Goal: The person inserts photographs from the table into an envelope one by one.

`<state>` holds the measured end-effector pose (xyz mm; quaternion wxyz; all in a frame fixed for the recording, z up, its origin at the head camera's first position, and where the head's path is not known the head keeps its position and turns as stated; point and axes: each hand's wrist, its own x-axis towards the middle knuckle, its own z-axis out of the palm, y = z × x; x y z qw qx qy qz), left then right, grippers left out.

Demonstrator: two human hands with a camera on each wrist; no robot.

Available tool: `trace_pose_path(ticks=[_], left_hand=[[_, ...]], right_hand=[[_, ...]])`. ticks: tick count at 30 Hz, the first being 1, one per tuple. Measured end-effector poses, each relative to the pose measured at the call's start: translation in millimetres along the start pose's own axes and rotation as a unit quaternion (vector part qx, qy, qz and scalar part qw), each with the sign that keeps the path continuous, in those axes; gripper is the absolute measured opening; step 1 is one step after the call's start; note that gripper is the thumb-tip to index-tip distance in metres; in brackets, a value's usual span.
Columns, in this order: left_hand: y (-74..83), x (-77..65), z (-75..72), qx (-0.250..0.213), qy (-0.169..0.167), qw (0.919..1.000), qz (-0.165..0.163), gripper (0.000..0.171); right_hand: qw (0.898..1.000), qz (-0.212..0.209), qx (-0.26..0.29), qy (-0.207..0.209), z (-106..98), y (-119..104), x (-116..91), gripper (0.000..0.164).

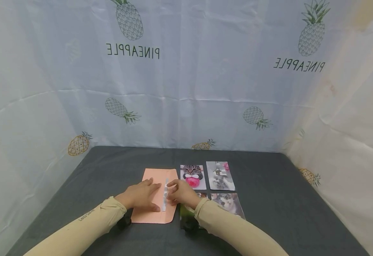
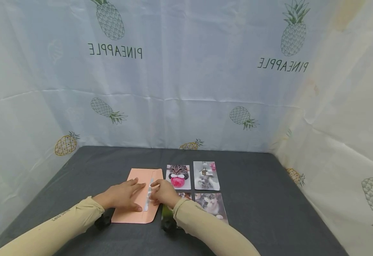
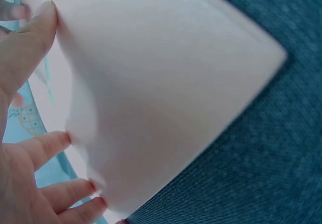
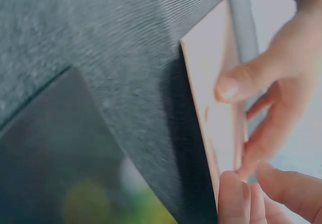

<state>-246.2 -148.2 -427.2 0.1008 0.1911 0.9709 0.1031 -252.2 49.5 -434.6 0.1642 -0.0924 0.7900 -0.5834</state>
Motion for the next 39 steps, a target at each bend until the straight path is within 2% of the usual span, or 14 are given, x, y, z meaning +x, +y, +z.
trace_pose_path(ticks=[6,13,18,29,39], left_hand=[[1.3,1.1,0.2,0.001,-0.004,0.9999,-0.011,0.092],[1.1,-0.2,0.4,0.0,0.0,0.9999,-0.012,0.092],[1.3,-1.6,0.5,-0.004,0.004,1.0,-0.006,0.092],[0.3,-1.2,2.8,-0.005,0.004,0.9999,-0.01,0.093],[1.0,-1.7,2.2,0.001,0.003,1.0,-0.009,0.093]], right_hand=[[1.0,-0.014,-0.012,-0.006,-22.1,-9.7,-11.3,0.041],[0.999,-0.04,-0.002,-0.018,-60.2,-2.8,-22.0,0.045],[0.999,-0.038,0.01,-0.013,-88.4,8.8,-32.0,0.045],[0.999,-0.035,-0.014,0.007,-153.4,38.4,-63.7,0.054],[0.995,-0.018,-0.083,0.053,-203.7,62.5,-88.9,0.053]])
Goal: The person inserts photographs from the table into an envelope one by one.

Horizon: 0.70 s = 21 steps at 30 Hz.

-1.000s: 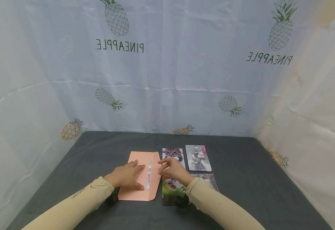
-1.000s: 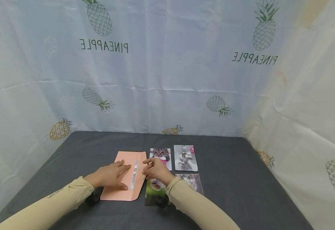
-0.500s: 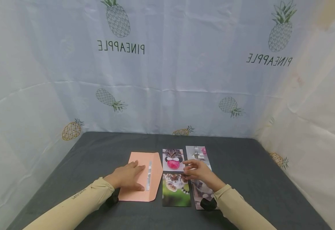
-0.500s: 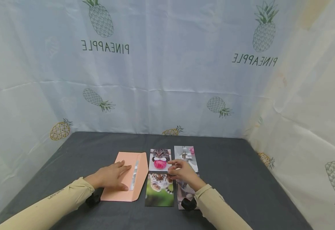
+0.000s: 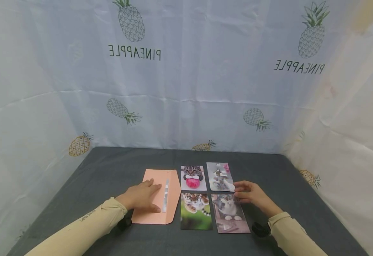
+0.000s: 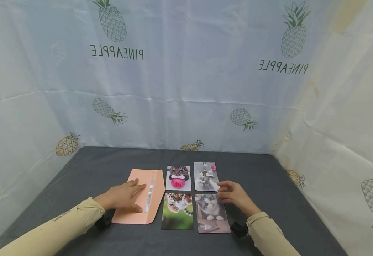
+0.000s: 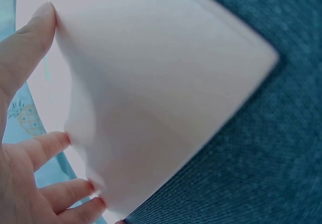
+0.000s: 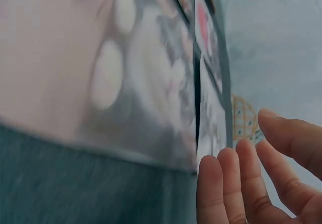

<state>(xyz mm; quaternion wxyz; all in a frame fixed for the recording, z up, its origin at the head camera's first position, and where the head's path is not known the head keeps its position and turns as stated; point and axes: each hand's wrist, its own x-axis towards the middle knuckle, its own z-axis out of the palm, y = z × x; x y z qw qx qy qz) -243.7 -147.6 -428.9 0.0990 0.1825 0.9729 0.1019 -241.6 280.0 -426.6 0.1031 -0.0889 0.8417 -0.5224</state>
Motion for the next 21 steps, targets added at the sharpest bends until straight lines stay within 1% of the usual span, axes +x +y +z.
trace_pose_path(ticks=[5,9,12,18,21], left_hand=[[-0.2,-0.4,-0.2,0.001,-0.001,1.0,-0.001,0.092],[-0.2,-0.1,0.4,0.0,-0.001,1.0,-0.001,0.093],[0.0,0.3,1.0,0.0,-0.002,1.0,-0.001,0.092],[1.2,0.5,0.3,-0.002,-0.002,1.0,-0.003,0.092],[1.5,0.3,-0.6,0.0,-0.001,1.0,-0.004,0.092]], right_hand=[[1.0,0.026,-0.013,0.009,-8.3,8.7,-5.1,0.053],[0.999,0.039,-0.023,0.003,-8.7,12.2,-7.0,0.052],[0.998,0.046,-0.04,0.003,-7.0,13.2,-7.4,0.05],[0.994,0.071,-0.074,0.036,-0.8,11.8,-4.9,0.046],[0.992,0.08,-0.09,0.044,1.9,11.1,-2.6,0.046]])
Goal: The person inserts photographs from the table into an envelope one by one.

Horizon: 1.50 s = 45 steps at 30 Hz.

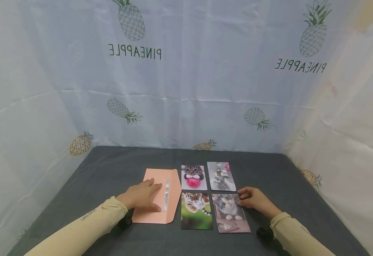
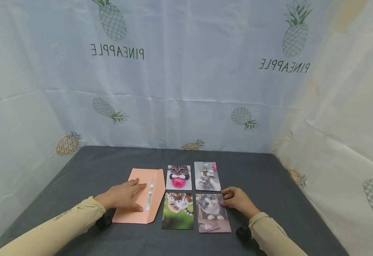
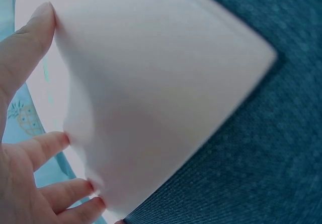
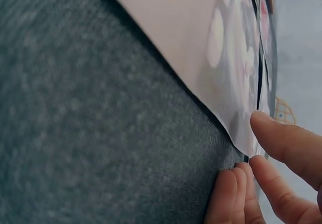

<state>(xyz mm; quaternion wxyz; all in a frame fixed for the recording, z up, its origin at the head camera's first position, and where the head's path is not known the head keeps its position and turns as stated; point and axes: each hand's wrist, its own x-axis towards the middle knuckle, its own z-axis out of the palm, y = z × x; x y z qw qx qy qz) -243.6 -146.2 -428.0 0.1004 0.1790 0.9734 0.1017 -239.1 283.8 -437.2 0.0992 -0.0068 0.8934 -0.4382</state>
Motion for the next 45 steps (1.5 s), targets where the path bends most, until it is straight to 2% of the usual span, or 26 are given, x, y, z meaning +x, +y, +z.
trace_pose_path(ticks=[12,30,34,38,45], left_hand=[[-0.6,0.5,0.4,0.004,0.001,1.0,-0.001,0.092],[0.9,-0.1,0.0,0.005,-0.002,1.0,-0.004,0.092],[0.1,0.2,0.4,0.003,-0.002,1.0,-0.003,0.092],[0.0,0.4,1.2,0.004,-0.002,1.0,-0.003,0.092],[0.4,0.6,1.8,0.001,0.002,1.0,-0.003,0.091]], right_hand=[[0.999,0.011,-0.038,0.024,8.8,-5.4,0.8,0.043],[0.999,0.014,-0.03,0.024,13.9,-11.7,-2.4,0.044],[0.999,0.002,-0.028,0.024,13.4,-10.1,-2.0,0.043],[1.0,-0.014,-0.007,0.021,11.4,-10.1,-3.7,0.042],[0.998,-0.012,0.054,0.028,6.1,-18.2,-4.6,0.046]])
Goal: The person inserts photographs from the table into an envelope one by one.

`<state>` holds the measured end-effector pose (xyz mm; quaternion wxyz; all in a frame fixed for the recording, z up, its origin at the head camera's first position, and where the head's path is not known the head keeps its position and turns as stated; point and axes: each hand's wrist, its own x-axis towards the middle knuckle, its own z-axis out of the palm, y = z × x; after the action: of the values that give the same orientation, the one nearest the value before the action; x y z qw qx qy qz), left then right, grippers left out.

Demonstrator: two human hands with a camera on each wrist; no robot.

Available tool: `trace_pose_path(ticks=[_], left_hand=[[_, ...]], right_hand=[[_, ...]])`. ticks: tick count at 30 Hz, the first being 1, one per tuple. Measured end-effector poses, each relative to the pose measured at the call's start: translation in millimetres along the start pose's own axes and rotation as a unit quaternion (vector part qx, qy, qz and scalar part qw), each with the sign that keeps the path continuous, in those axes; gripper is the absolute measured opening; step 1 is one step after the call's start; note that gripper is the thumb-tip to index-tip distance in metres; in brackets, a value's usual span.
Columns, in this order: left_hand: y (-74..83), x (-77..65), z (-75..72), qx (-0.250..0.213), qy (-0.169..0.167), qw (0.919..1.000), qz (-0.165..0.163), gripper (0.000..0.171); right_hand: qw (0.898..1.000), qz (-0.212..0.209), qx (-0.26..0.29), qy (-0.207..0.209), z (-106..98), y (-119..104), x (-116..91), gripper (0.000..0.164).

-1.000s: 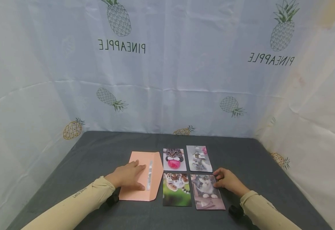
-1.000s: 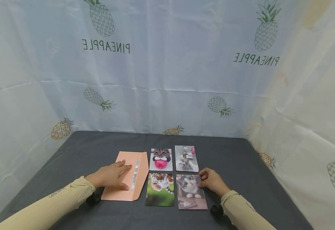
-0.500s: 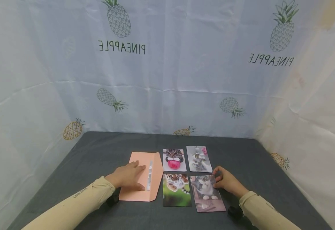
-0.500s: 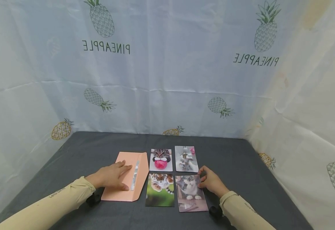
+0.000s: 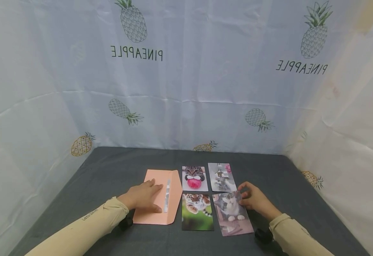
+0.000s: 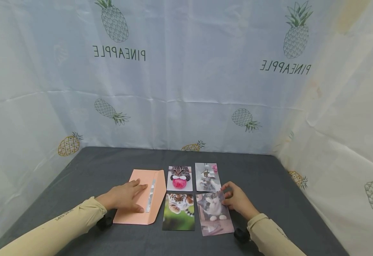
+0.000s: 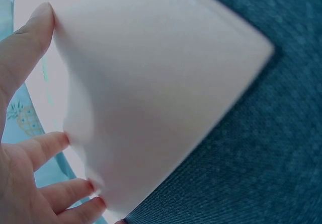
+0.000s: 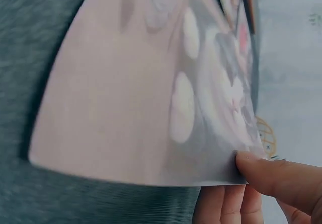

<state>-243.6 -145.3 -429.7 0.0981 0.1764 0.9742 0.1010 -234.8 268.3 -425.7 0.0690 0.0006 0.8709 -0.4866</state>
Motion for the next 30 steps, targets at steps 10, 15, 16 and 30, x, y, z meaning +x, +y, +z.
trace_pose_path(ticks=[10,15,16,30], left_hand=[[0.1,0.4,-0.3,0.004,0.002,1.0,0.006,0.091],[0.9,-0.8,-3.0,0.004,0.0,0.9999,0.01,0.092],[0.8,-0.9,-3.0,0.004,0.0,1.0,0.009,0.092],[-0.7,-1.0,-2.0,0.0,-0.003,1.0,0.009,0.092]], right_hand=[[1.0,-0.028,-0.014,-0.001,-12.1,-17.9,-2.3,0.044],[0.999,-0.036,-0.009,0.0,-19.7,-31.6,-3.2,0.047],[0.999,-0.036,-0.008,0.003,-20.5,-34.3,-3.0,0.047],[0.997,-0.068,0.028,0.025,2.9,-54.7,14.2,0.052]])
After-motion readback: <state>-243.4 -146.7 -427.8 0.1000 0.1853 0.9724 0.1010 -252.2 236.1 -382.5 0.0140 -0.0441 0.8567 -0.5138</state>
